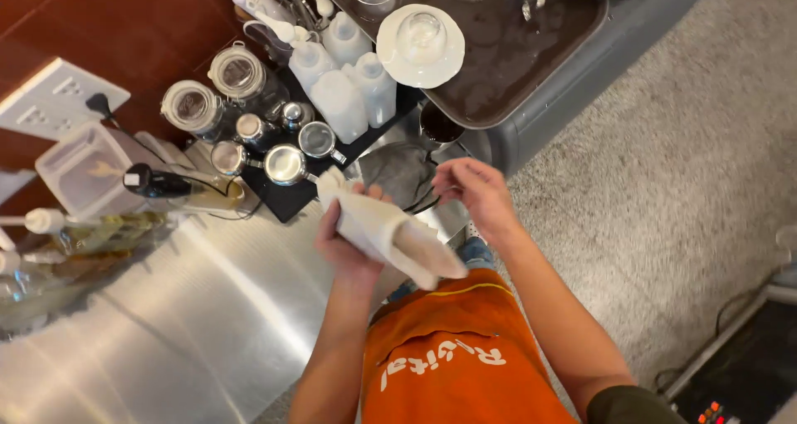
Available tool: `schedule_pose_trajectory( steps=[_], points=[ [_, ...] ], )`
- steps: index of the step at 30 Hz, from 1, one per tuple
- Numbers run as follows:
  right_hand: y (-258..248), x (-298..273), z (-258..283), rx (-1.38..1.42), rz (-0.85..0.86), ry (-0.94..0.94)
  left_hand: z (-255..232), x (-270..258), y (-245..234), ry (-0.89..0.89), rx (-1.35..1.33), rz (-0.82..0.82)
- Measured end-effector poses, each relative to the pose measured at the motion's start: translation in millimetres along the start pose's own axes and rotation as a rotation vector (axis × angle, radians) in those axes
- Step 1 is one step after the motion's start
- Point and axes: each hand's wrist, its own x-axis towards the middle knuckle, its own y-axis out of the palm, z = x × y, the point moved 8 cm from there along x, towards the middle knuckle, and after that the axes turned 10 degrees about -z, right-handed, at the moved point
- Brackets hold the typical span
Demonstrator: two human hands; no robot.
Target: Cleaning and drying milk pitchers, plates, and utensils in a cafe kitchen.
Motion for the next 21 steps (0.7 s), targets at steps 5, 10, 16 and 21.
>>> schedule_pose_trajectory(
  steps=[5,10,16,21],
  points=[
    [-1,-6,63,-0.163,0.321,-0.131,67,33,45,0.096,-0.047,-0.017],
    [-33,-5,83,-0.476,0.467,-0.171,128,75,30,0.169,0.068,-0.292],
    [-78,31,161,-0.540,0.220,-0.415,174,86,60,0.353,0.314,-0.424],
    [-23,13,198,-0.671,0.932,-0.545,201,104,45,0.169,-0.003,-0.144]
  ],
)
